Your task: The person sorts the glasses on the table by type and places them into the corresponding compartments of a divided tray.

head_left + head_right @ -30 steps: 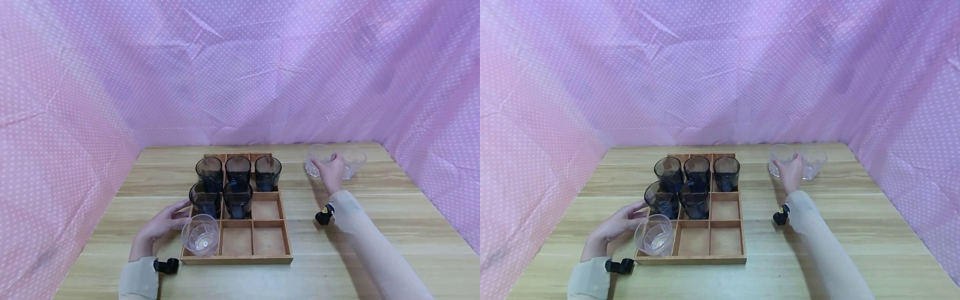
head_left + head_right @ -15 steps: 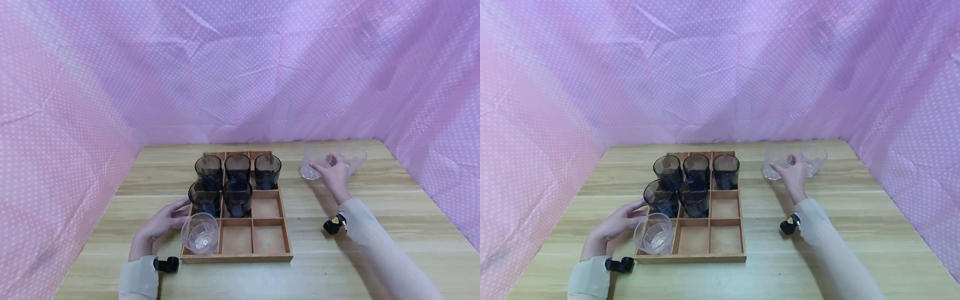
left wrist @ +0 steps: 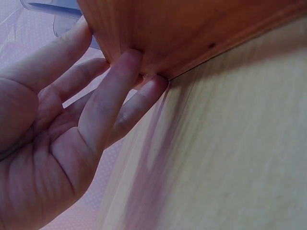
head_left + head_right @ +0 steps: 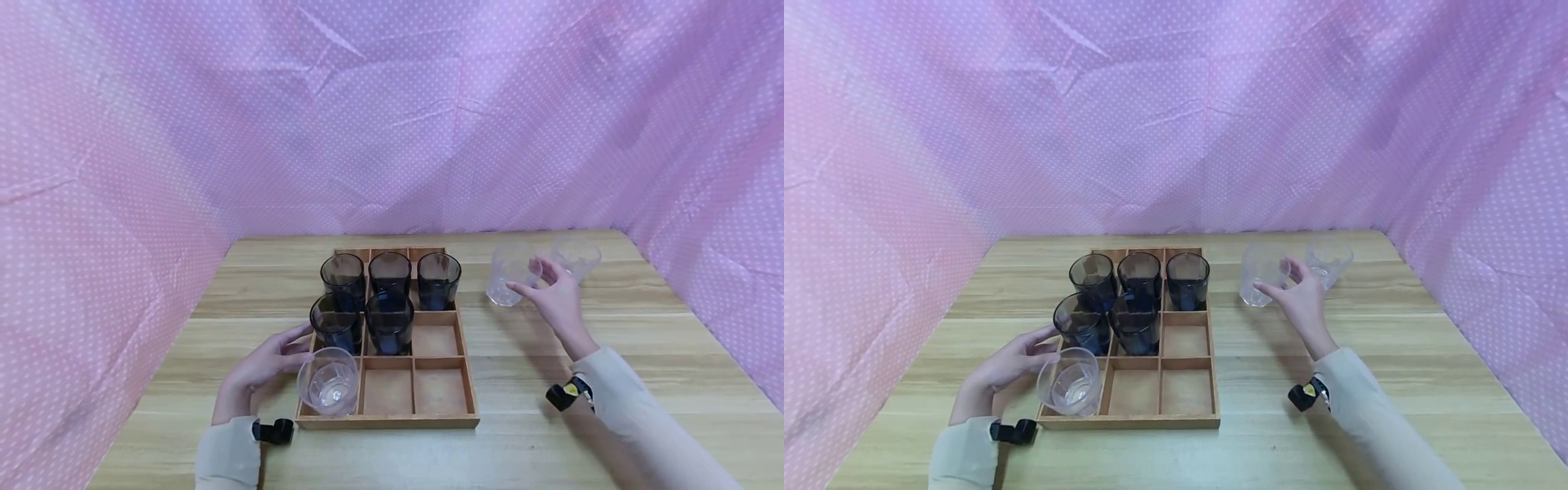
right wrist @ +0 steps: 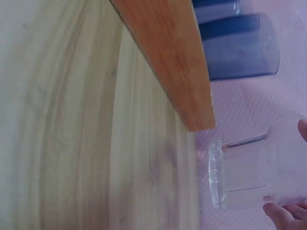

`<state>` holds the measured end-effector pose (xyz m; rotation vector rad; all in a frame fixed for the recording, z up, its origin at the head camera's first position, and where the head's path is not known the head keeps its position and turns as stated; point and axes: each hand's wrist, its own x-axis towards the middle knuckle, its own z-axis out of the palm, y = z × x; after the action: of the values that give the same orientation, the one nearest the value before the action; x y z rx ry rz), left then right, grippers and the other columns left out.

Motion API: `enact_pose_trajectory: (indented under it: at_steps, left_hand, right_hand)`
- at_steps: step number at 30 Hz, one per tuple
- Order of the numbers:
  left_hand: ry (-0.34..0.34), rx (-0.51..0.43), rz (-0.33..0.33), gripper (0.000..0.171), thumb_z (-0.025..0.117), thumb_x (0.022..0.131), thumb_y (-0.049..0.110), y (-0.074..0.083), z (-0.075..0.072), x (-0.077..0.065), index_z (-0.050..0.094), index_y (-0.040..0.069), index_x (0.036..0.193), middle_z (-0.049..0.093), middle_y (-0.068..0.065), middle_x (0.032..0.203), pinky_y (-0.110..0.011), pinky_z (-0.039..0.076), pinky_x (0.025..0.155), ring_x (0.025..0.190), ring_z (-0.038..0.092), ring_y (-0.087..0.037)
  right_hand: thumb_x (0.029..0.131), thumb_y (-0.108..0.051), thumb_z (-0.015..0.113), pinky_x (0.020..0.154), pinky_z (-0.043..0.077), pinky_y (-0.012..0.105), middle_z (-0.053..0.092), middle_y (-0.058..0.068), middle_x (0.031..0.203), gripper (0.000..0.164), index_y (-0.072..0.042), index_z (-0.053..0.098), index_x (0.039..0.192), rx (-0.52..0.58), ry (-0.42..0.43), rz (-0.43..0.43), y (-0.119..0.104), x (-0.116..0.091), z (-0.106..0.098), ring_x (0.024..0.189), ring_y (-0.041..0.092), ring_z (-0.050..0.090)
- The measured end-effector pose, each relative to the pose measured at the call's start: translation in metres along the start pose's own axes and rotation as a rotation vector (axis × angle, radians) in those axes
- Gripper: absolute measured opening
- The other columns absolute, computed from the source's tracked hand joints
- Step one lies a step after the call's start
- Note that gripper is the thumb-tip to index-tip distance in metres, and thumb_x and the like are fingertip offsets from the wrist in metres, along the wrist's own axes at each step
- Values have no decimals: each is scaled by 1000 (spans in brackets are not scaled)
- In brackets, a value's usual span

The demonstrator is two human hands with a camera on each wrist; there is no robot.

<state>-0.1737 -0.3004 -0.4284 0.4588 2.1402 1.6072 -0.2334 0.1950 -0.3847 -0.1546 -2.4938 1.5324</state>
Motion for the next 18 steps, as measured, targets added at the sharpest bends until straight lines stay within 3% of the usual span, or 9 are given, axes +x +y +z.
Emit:
enact_pose_trajectory:
  at_steps: [4,8,12,15,18]
  left_hand:
    - [-1,4,4,77,61,94,13,0,0,1,13,-10,150,11,-36,155,-33,53,99,136,27,-57]
    - [-1,4,6,78,61,94,14,1,0,1,13,-10,150,11,-35,155,-33,53,99,136,27,-57]
    - [6,17,3,77,61,94,14,1,1,0,14,-10,150,12,-36,155,-33,53,99,136,28,-57]
    - [6,17,6,77,61,94,14,1,1,0,14,-11,150,12,-36,154,-33,53,99,136,28,-57]
    - [2,10,2,78,62,94,14,1,1,-1,13,-11,150,11,-36,155,-34,52,100,136,26,-57]
  right_hand:
    - [78,-24,82,91,49,9,51,22,142,82,4,40,143,-4,-31,-58,-6,-12,-5,135,36,45]
    - [78,-22,83,86,47,3,54,22,139,77,2,45,140,0,-68,-93,-11,-24,-6,131,34,49]
    - [76,-20,83,87,49,5,56,22,137,75,0,48,138,17,-116,-102,-17,-38,-5,123,12,56]
    - [75,-16,84,90,49,8,54,22,139,75,1,47,139,65,-163,-97,-21,-48,-4,115,-7,53]
    - [74,-9,83,91,49,9,53,23,140,76,2,46,139,126,-206,-114,-26,-58,0,112,-14,51]
